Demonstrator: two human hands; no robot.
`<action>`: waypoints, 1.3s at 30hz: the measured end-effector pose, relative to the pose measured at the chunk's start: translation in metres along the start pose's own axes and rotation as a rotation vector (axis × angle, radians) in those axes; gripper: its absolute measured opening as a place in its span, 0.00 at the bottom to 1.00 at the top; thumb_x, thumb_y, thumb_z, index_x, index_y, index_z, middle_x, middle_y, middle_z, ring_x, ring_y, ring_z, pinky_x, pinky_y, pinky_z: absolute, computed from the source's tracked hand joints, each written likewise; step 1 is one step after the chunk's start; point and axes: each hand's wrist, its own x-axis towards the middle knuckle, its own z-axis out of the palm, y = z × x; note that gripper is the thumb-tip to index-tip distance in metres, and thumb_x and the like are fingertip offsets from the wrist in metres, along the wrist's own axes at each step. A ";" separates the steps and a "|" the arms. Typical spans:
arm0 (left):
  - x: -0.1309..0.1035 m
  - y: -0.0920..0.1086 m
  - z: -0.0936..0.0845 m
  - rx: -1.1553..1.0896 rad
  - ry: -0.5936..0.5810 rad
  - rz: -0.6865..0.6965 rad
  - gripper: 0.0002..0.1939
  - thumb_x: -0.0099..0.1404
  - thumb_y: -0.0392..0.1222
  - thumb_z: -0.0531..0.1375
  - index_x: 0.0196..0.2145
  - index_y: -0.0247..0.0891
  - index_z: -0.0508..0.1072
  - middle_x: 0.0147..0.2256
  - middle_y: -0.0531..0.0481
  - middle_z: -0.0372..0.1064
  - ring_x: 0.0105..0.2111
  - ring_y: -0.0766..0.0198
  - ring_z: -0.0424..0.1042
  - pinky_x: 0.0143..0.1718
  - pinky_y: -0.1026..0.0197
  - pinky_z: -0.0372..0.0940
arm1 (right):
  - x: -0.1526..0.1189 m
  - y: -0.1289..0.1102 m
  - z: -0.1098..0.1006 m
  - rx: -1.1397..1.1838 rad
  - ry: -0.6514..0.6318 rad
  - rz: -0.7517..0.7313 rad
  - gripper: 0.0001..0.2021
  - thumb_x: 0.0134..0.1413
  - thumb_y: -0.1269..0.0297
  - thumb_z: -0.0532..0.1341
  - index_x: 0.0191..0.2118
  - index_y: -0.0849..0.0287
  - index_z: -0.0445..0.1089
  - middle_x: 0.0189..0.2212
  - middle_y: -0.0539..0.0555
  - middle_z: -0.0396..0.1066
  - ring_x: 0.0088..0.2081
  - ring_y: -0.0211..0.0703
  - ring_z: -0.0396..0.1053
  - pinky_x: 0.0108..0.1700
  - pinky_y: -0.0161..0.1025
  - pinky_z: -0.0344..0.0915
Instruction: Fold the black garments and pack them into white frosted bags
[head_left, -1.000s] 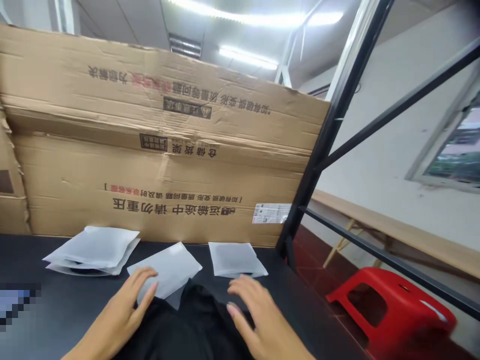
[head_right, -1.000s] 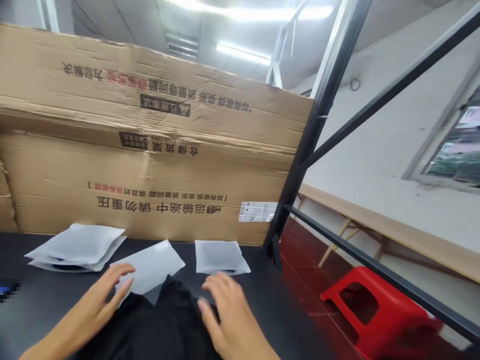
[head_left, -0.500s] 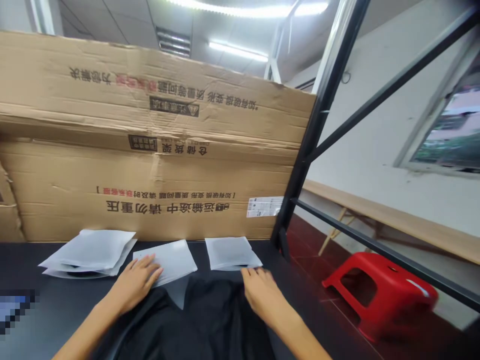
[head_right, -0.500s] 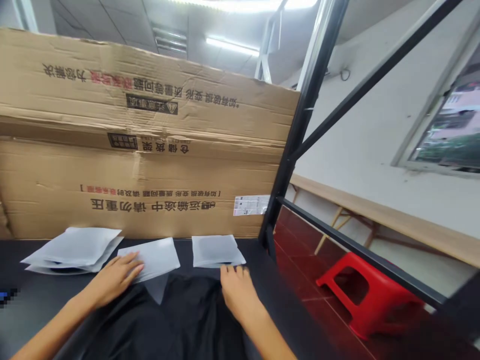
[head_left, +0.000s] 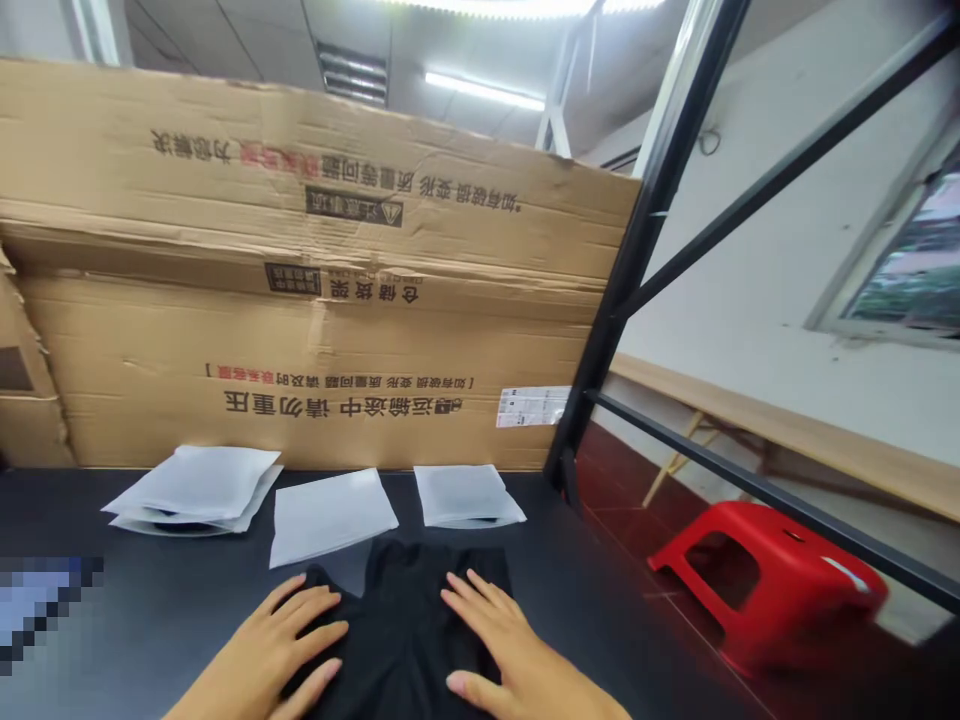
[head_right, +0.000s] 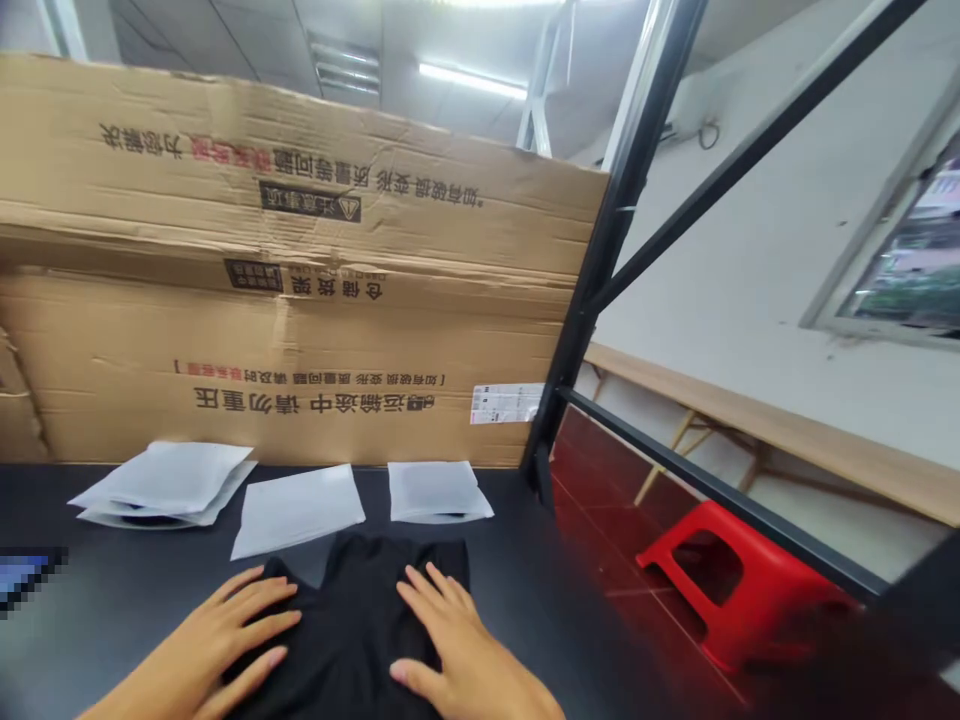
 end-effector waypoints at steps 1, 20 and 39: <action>0.007 0.003 -0.003 -0.003 0.051 -0.017 0.19 0.72 0.47 0.53 0.59 0.59 0.69 0.59 0.52 0.68 0.60 0.50 0.66 0.65 0.42 0.56 | 0.003 0.003 -0.003 0.013 0.057 0.013 0.32 0.60 0.47 0.59 0.67 0.46 0.55 0.70 0.53 0.49 0.70 0.53 0.42 0.68 0.54 0.47; 0.042 0.047 -0.034 -0.131 -0.385 -0.052 0.31 0.56 0.49 0.68 0.58 0.52 0.71 0.56 0.46 0.69 0.55 0.36 0.64 0.56 0.33 0.56 | -0.034 0.019 -0.023 -0.157 0.093 -0.107 0.26 0.51 0.80 0.50 0.51 0.49 0.71 0.51 0.54 0.70 0.59 0.48 0.62 0.61 0.48 0.60; -0.004 -0.014 -0.008 -0.176 0.153 -0.029 0.20 0.62 0.26 0.51 0.39 0.46 0.77 0.43 0.51 0.77 0.50 0.60 0.71 0.54 0.58 0.64 | -0.007 0.031 0.035 -0.196 0.185 -0.019 0.24 0.65 0.47 0.53 0.63 0.45 0.63 0.65 0.53 0.59 0.67 0.57 0.53 0.66 0.63 0.52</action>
